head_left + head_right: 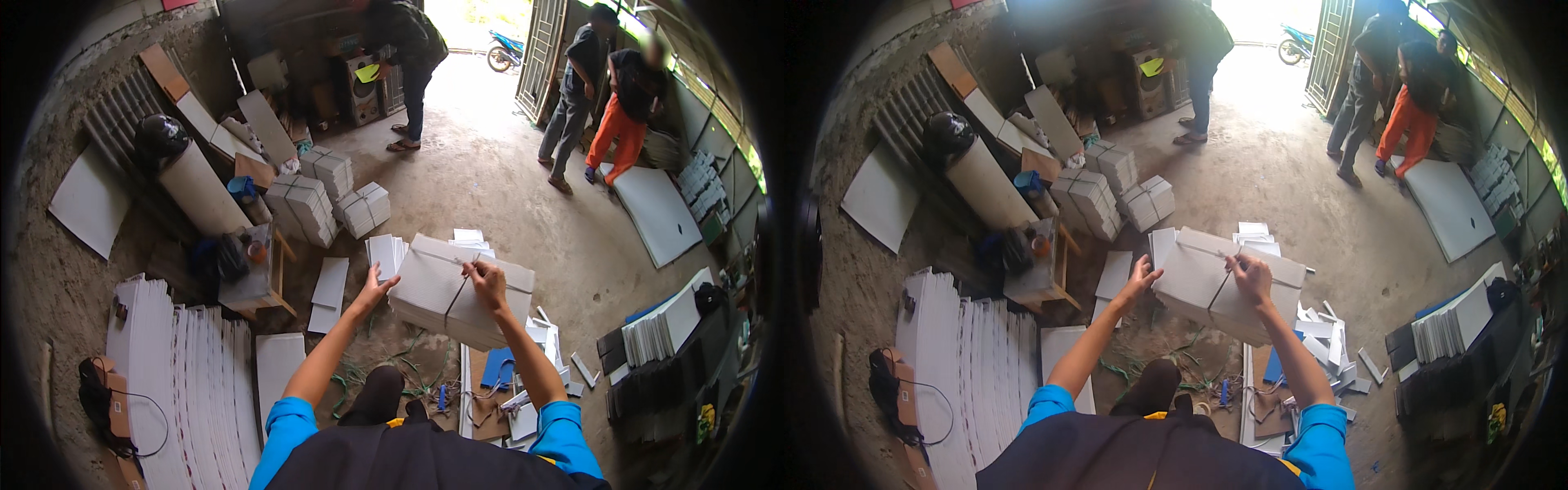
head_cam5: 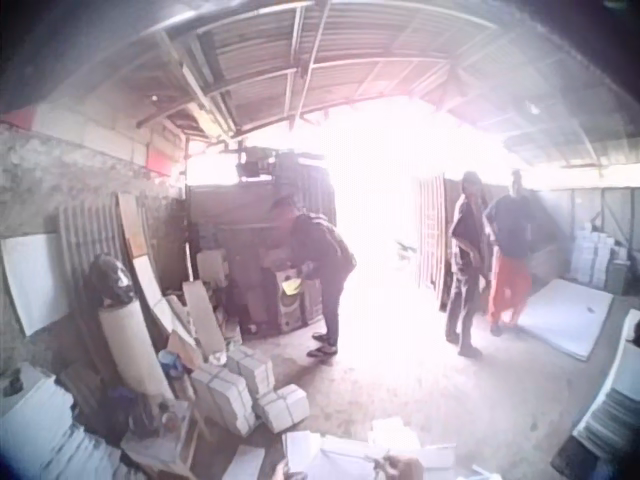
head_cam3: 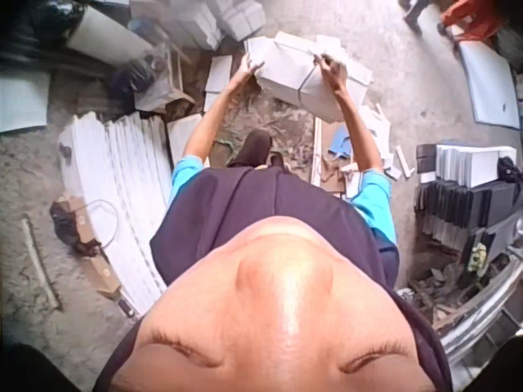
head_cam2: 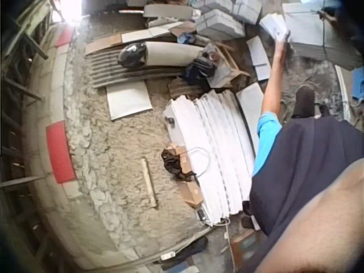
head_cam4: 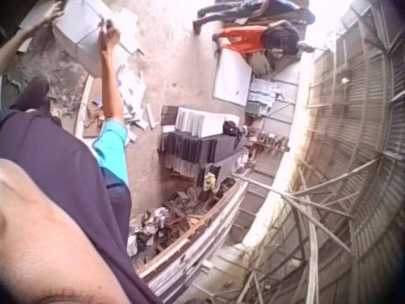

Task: The person sits on the floor and stacks white rectangular panels into a neat pile. They then wrap a green string around the stack multiple times, tie a knot to secure it, and use a blue tool to cut the excess string. Finally, they place the completed bundle on the floor.

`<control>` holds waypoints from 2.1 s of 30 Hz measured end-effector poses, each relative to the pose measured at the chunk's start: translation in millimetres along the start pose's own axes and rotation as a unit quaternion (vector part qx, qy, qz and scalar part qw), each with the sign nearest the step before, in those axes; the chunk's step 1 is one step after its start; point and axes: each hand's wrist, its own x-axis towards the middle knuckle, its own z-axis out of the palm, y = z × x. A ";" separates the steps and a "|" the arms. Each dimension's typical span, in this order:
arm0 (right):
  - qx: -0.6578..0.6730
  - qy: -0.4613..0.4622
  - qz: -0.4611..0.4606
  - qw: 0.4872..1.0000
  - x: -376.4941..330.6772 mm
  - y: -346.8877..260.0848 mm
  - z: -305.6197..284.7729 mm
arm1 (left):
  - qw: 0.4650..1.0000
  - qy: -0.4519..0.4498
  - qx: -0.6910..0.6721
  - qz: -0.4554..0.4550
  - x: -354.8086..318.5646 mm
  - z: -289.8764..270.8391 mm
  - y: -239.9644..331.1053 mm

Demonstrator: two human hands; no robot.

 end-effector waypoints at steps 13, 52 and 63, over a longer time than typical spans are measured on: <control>-0.009 -0.097 -0.012 0.995 203.2 56.6 108.2 | 0.975 -0.144 -0.161 -0.052 183.4 -31.5 -3.1; 0.028 -0.597 -0.201 0.776 733.4 133.5 523.5 | 0.797 0.549 -0.196 -0.160 656.1 -122.9 -102.2; -0.004 -0.660 -0.231 0.715 789.0 207.4 630.0 | 0.747 0.608 -0.167 -0.212 750.7 -122.0 -185.1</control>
